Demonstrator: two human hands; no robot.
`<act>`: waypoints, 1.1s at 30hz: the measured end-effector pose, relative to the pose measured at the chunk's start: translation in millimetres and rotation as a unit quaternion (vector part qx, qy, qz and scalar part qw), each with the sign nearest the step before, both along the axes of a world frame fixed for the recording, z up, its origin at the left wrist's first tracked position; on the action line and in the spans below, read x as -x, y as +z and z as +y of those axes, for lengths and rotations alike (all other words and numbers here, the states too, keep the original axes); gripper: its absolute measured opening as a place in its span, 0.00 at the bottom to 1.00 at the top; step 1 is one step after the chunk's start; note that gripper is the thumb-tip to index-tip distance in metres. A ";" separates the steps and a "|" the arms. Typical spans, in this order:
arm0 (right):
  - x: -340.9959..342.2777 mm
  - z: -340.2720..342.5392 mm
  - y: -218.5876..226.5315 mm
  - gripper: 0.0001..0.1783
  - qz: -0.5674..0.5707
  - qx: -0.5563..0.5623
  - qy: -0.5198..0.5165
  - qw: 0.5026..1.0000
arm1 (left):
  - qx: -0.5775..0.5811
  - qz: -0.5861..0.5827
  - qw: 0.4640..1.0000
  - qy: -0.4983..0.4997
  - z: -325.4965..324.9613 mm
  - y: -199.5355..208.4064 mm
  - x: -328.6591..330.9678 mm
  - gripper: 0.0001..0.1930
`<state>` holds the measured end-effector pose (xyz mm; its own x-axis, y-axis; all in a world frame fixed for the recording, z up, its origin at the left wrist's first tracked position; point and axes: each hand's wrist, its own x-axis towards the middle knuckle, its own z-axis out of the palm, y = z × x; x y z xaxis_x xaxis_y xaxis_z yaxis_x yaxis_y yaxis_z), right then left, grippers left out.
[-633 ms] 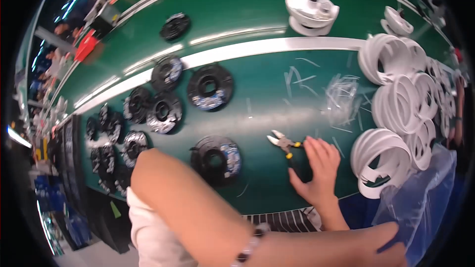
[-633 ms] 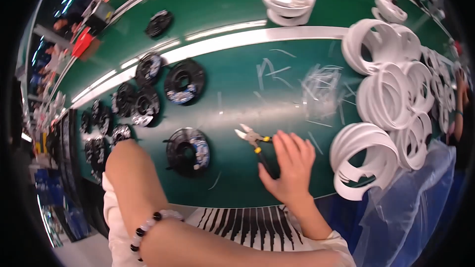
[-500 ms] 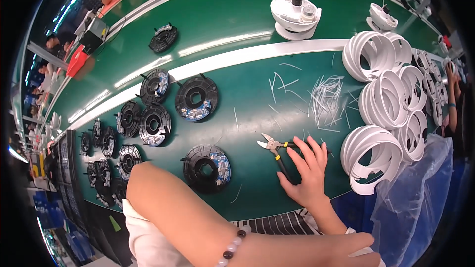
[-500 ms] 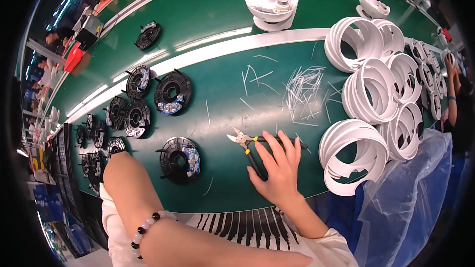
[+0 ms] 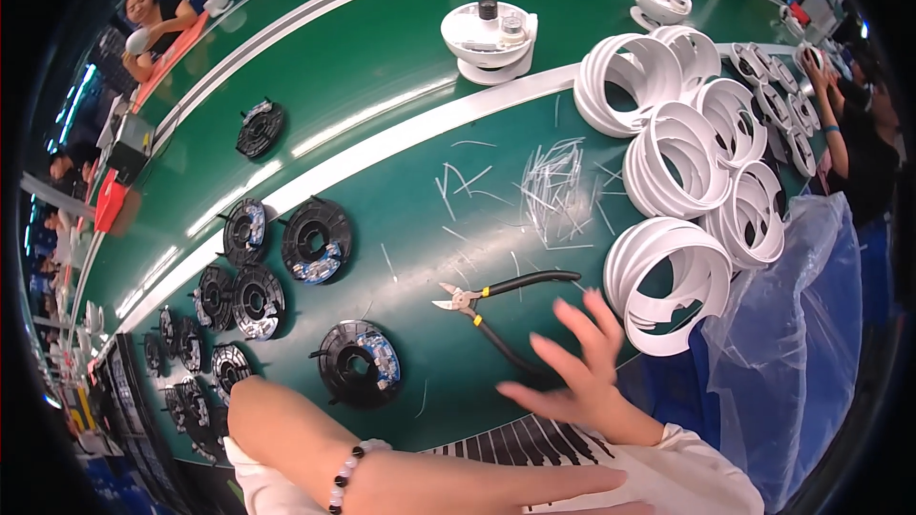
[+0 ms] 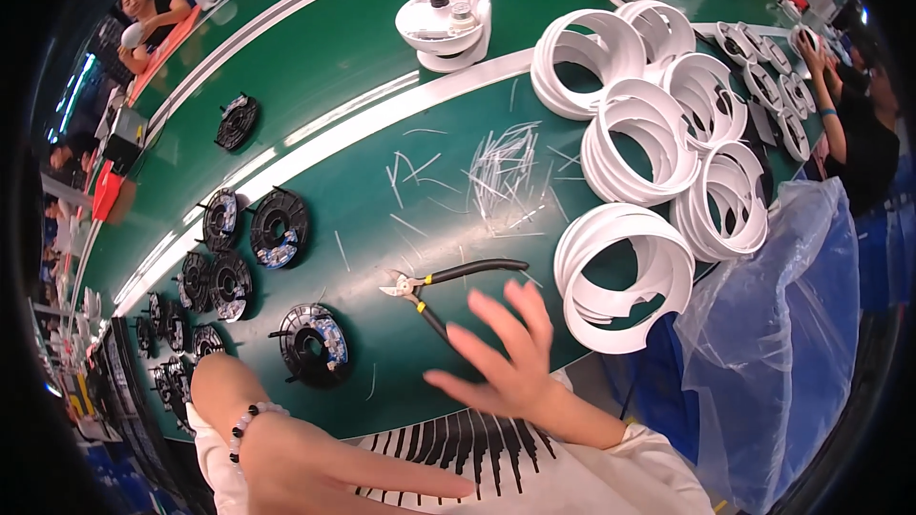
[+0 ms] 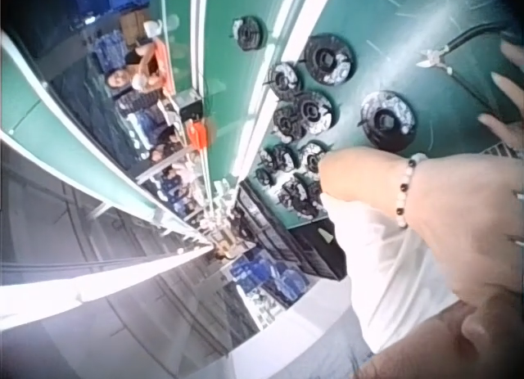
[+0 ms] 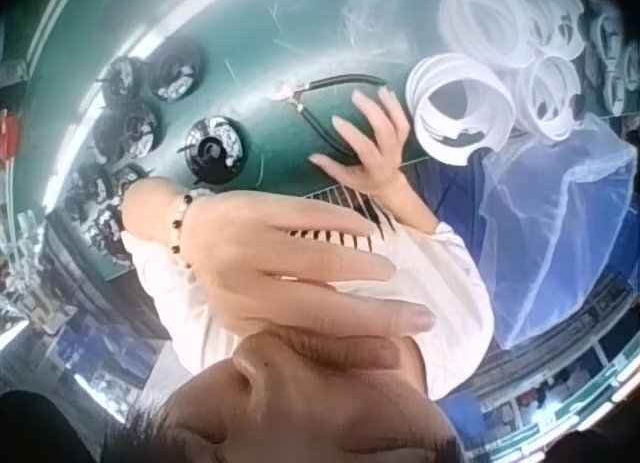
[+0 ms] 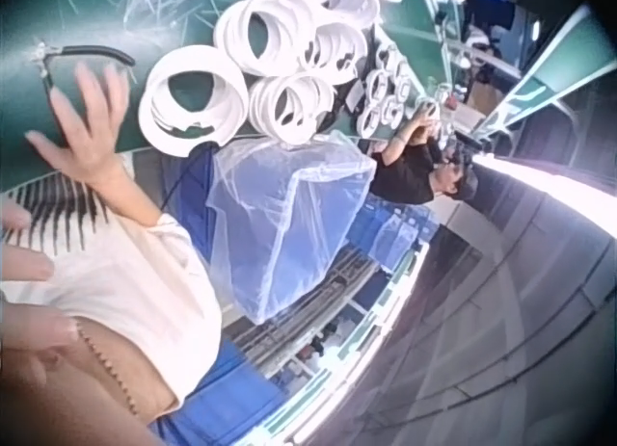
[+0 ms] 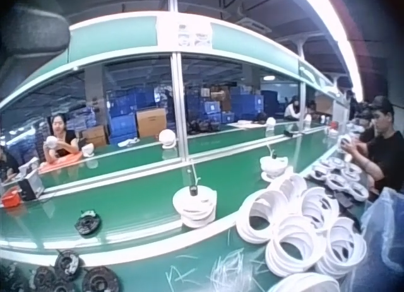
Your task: Assembling lighting fixtures by fitting circuit board components into plastic housings on a factory conveyor line.
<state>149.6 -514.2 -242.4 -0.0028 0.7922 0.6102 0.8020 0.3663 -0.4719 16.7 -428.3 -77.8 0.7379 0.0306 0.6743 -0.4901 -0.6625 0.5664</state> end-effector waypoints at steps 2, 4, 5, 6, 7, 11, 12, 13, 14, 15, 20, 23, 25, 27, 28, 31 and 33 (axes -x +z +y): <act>-16.0 -8.8 15.6 0.27 0.047 -0.112 0.019 0.992 | -0.013 0.075 0.991 0.109 -1.2 1.3 -1.4 0.08; -37.8 -8.4 39.0 0.27 0.069 -0.181 0.051 0.980 | -0.027 0.193 0.931 0.308 -26.8 39.7 15.3 0.05; -36.2 -6.7 53.9 0.26 0.007 -0.144 -0.119 0.982 | -0.112 0.092 0.958 0.249 -17.6 34.3 26.6 0.04; -56.0 4.1 64.7 0.24 -0.016 -0.129 -0.185 0.974 | -0.178 -0.035 0.972 0.150 7.0 14.8 22.5 0.04; -66.8 12.1 72.7 0.23 -0.017 -0.059 -0.213 0.975 | -0.178 -0.039 0.973 0.144 11.1 12.9 26.3 0.04; -93.0 24.5 61.2 0.19 -0.012 0.088 -0.213 0.973 | -0.352 -0.305 0.874 0.138 17.9 -4.3 52.0 0.05; -90.2 28.5 60.3 0.16 -0.012 0.054 -0.203 0.978 | -0.376 -0.295 0.866 0.148 16.8 -1.3 65.2 0.05; -86.4 31.4 60.3 0.15 0.005 0.039 -0.205 0.978 | -0.334 -0.312 0.883 0.105 16.4 3.3 79.7 0.08; -88.0 28.9 58.9 0.16 0.017 0.030 -0.201 0.979 | -0.284 -0.331 0.898 0.058 20.1 2.2 90.4 0.12; -89.8 29.0 59.7 0.16 0.010 0.019 -0.194 0.981 | -0.302 -0.324 0.894 0.066 30.6 -2.0 103.7 0.12; -94.4 10.1 71.3 0.19 -0.053 0.023 -0.225 0.973 | -0.145 -0.012 0.771 0.621 204.8 -60.1 112.7 0.11; -101.2 2.5 80.3 0.17 -0.099 0.036 -0.269 0.957 | -0.098 0.119 0.673 0.724 292.0 -110.2 174.3 0.10; -108.4 13.2 76.6 0.14 -0.086 0.055 -0.297 0.949 | -0.059 0.197 0.593 0.778 334.1 -155.9 197.8 0.17; -118.9 16.9 74.8 0.11 -0.119 0.077 -0.300 0.943 | -0.046 0.282 0.534 0.796 358.4 -185.3 189.8 0.25; -122.5 14.5 79.2 0.11 -0.136 0.083 -0.288 0.944 | 0.000 0.315 0.530 0.787 368.7 -192.2 181.6 0.29; -124.7 15.6 89.7 0.08 -0.207 0.074 -0.254 0.942 | 0.032 0.371 0.512 0.774 394.0 -207.0 185.6 0.30; -122.2 19.6 91.6 0.08 -0.238 0.050 -0.216 0.946 | -0.004 0.346 0.521 0.780 402.6 -212.5 202.6 0.28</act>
<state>271.8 -494.6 -150.8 0.0799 0.8360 0.5429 0.9968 -0.0724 -0.0352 -185.9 -25.7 -290.3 -0.1151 0.9568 0.2670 0.9685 0.0483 0.2443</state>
